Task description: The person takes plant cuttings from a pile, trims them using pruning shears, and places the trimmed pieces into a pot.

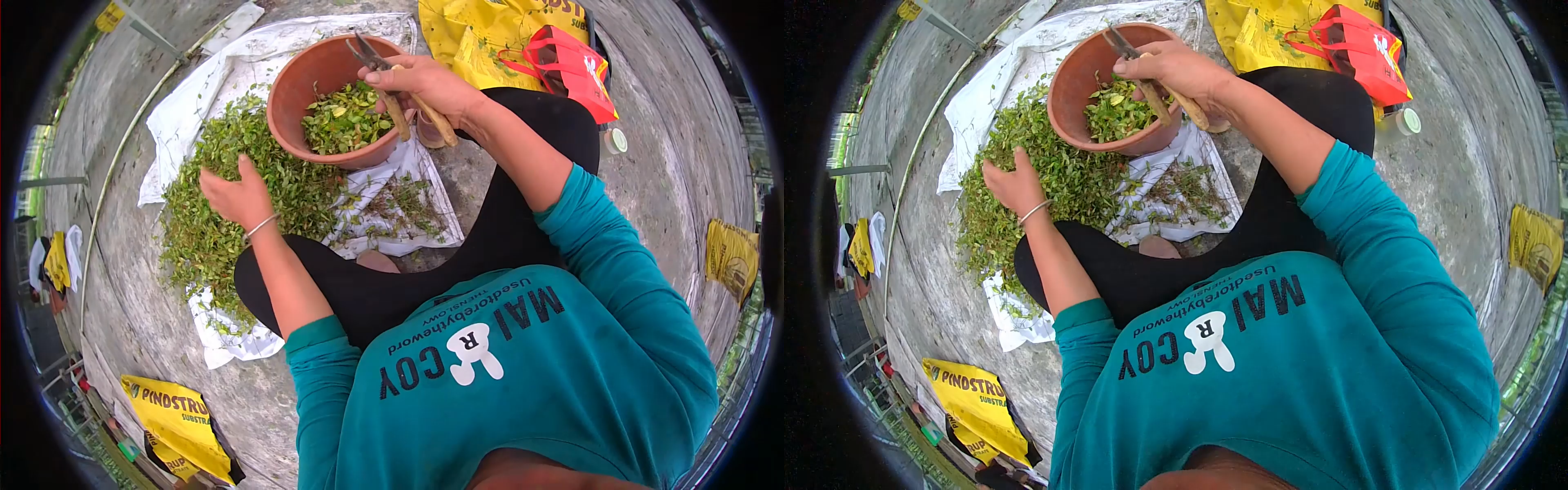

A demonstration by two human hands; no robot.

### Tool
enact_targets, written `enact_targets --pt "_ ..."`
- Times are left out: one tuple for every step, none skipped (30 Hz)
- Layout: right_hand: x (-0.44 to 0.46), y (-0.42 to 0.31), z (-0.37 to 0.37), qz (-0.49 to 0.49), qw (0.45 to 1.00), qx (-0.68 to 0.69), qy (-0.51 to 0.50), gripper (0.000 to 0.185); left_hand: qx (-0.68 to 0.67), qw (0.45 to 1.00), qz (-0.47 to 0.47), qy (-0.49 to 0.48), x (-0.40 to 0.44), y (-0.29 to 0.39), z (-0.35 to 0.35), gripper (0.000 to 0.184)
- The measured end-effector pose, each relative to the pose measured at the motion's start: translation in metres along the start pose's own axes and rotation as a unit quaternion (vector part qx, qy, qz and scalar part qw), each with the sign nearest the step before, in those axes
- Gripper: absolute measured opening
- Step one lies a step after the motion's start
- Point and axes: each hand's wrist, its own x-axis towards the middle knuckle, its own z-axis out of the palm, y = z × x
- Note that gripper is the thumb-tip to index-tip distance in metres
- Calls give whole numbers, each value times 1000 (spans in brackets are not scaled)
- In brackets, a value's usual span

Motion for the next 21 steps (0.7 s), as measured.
enact_targets --pt "0 1 1 -4 1000 -1 -6 38 94 988 94 79 -2 -7 6 43" --pt "-1 1 2 -5 1000 0 -7 38 -74 995 37 -56 -3 10 -7 43" --pt "-3 2 5 -4 1000 -9 -19 38 -239 952 -21 -188 -6 32 -24 42" --pt "-5 3 7 -4 999 -19 -30 39 -238 953 -20 -188 -12 41 -30 42" --pt "-6 3 8 -3 999 -31 -40 39 -349 869 -71 -345 -18 49 -34 39" --pt "-7 3 8 -1 998 -44 -51 40 -444 744 -120 -485 -23 54 -36 35" --pt "-6 4 7 1 998 -46 -52 40 -473 707 -119 -512 -30 58 -31 34" --pt "-5 5 6 2 997 -50 -56 39 -501 669 -117 -537 -35 61 -26 34" --pt "-4 6 4 1 997 -53 -60 39 -501 669 -117 -537 -36 60 -25 34" --pt "-3 8 3 2 996 -57 -64 39 -502 615 -130 -594 -38 58 -24 33" --pt "-2 8 2 2 996 -60 -67 38 -499 556 -143 -649 -39 57 -23 32" --pt "-2 9 2 4 996 -60 -67 38 -499 555 -144 -650 -39 57 -22 32" --pt "-2 9 3 -1 996 -63 -64 38 -501 551 -147 -651 -40 56 -20 31" --pt "-2 8 4 -6 996 -66 -61 38 -503 548 -150 -651 -41 55 -20 30" --pt "-2 8 5 -12 996 -69 -59 38 -506 544 -153 -651 -41 53 -19 29" --pt "-1 7 6 -17 995 -73 -58 37 -509 542 -156 -651 -41 52 -18 28" --pt "-1 6 7 -17 995 -74 -60 37 -509 542 -158 -649 -42 51 -16 28" --pt "-2 4 6 -34 989 -136 -46 37 -466 609 -153 -624 -42 49 -13 27" --pt "-4 2 6 -51 978 -198 -32 37 -418 672 -146 -593 -42 48 -10 27" --pt "-4 1 6 -70 963 -259 -18 37 -368 730 -139 -558 -42 47 -8 26" --pt "-4 0 8 -89 944 -319 -4 37 -314 784 -130 -519 -42 45 -8 25"
